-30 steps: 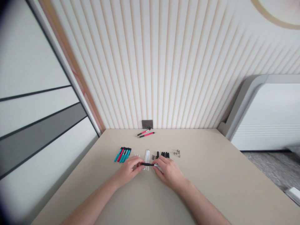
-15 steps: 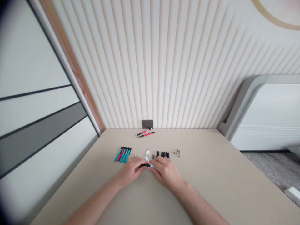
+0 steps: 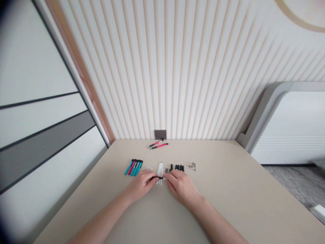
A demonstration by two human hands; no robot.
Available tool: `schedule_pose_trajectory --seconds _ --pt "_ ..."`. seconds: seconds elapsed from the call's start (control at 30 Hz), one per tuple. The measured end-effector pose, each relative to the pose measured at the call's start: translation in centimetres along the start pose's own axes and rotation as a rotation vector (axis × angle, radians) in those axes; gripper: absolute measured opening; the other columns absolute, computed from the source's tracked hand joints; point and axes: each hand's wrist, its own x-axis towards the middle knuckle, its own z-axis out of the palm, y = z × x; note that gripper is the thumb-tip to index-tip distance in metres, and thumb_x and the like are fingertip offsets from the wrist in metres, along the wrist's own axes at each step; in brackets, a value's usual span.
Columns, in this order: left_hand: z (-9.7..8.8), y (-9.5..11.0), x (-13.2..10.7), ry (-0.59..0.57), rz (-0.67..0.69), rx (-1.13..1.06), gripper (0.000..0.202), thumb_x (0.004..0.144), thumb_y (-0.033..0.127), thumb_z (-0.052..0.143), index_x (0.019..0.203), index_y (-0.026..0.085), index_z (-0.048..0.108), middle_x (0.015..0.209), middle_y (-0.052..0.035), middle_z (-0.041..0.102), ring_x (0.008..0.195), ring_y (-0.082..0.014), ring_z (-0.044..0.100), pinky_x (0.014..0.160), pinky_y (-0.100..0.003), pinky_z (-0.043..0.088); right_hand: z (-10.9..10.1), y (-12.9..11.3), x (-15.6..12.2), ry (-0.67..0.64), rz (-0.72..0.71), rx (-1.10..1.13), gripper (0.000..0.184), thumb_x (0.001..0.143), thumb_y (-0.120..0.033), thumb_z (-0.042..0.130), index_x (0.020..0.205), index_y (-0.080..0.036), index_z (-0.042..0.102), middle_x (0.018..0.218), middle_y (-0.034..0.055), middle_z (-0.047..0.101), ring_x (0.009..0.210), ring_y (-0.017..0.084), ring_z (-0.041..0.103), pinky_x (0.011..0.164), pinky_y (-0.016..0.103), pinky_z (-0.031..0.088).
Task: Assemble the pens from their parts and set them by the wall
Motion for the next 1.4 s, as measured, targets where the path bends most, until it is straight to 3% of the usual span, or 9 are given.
schedule_pose_trajectory --seconds 0.23,0.37,0.47,0.73,0.97,1.13,1.4 --pt "-0.4 -0.2 -0.1 0.021 -0.030 -0.094 0.020 0.093 0.029 0.054 0.106 0.020 0.067 0.097 -0.0058 0.071 0.089 -0.0197 0.064 0.083 -0.030 0.046 -0.1 0.4 0.0 0.019 0.057 -0.011 0.023 0.100 -0.027 0.042 0.100 -0.021 0.064 0.084 0.0052 0.062 0.079 0.018 0.060 0.073 0.027 0.046" --pt "-0.8 -0.1 -0.3 -0.069 0.065 -0.103 0.034 0.096 0.023 0.047 0.128 0.025 0.058 0.115 -0.0057 0.069 0.102 -0.0199 0.064 0.090 -0.031 0.045 0.1 0.7 -0.2 0.031 0.030 -0.024 0.021 0.099 -0.026 0.043 0.096 -0.021 0.063 0.084 0.0051 0.062 0.079 0.018 0.060 0.072 0.028 0.045" --pt "-1.0 0.0 -0.3 -0.106 0.098 -0.063 0.032 0.097 0.022 0.045 0.124 0.026 0.062 0.108 -0.0057 0.072 0.096 -0.0199 0.066 0.088 -0.032 0.046 -0.1 0.8 -0.2 0.044 0.010 -0.026 0.020 0.098 -0.025 0.044 0.096 -0.021 0.064 0.086 0.0054 0.062 0.080 0.017 0.060 0.073 0.028 0.045" --pt "-1.2 -0.6 -0.1 -0.017 -0.018 -0.069 0.028 0.097 0.023 0.044 0.114 0.023 0.065 0.107 -0.0056 0.071 0.099 -0.0200 0.064 0.089 -0.031 0.046 -1.0 1.6 -0.4 0.029 0.098 -0.026 0.020 0.097 -0.022 0.043 0.093 -0.021 0.062 0.083 0.0043 0.065 0.080 0.019 0.061 0.074 0.029 0.043" --pt "-1.3 -1.1 -0.1 0.088 -0.149 -0.165 0.037 0.099 0.032 0.037 0.129 0.023 0.055 0.095 -0.0053 0.071 0.083 -0.0183 0.065 0.080 -0.029 0.048 -1.2 1.8 -0.7 -0.072 0.206 -0.054 0.026 0.098 -0.026 0.038 0.097 -0.020 0.063 0.080 0.0043 0.067 0.075 0.019 0.062 0.071 0.029 0.041" --pt "-1.0 -1.1 -0.1 0.118 -0.232 -0.356 0.037 0.098 0.038 0.038 0.123 0.020 0.058 0.088 -0.0047 0.070 0.069 -0.0164 0.061 0.068 -0.027 0.047 -0.9 1.5 -0.7 -0.121 0.256 -0.080 0.026 0.097 -0.028 0.038 0.099 -0.020 0.063 0.073 0.0036 0.066 0.069 0.019 0.062 0.066 0.028 0.038" --pt "-0.6 -0.7 0.0 0.109 -0.314 -0.821 0.034 0.095 0.045 0.045 0.115 0.017 0.046 0.087 -0.0070 0.072 0.065 -0.0144 0.060 0.067 -0.028 0.047 -1.1 1.1 -0.7 -0.162 0.266 -0.069 0.025 0.095 -0.025 0.039 0.098 -0.020 0.063 0.074 0.0035 0.067 0.069 0.018 0.062 0.063 0.026 0.036"
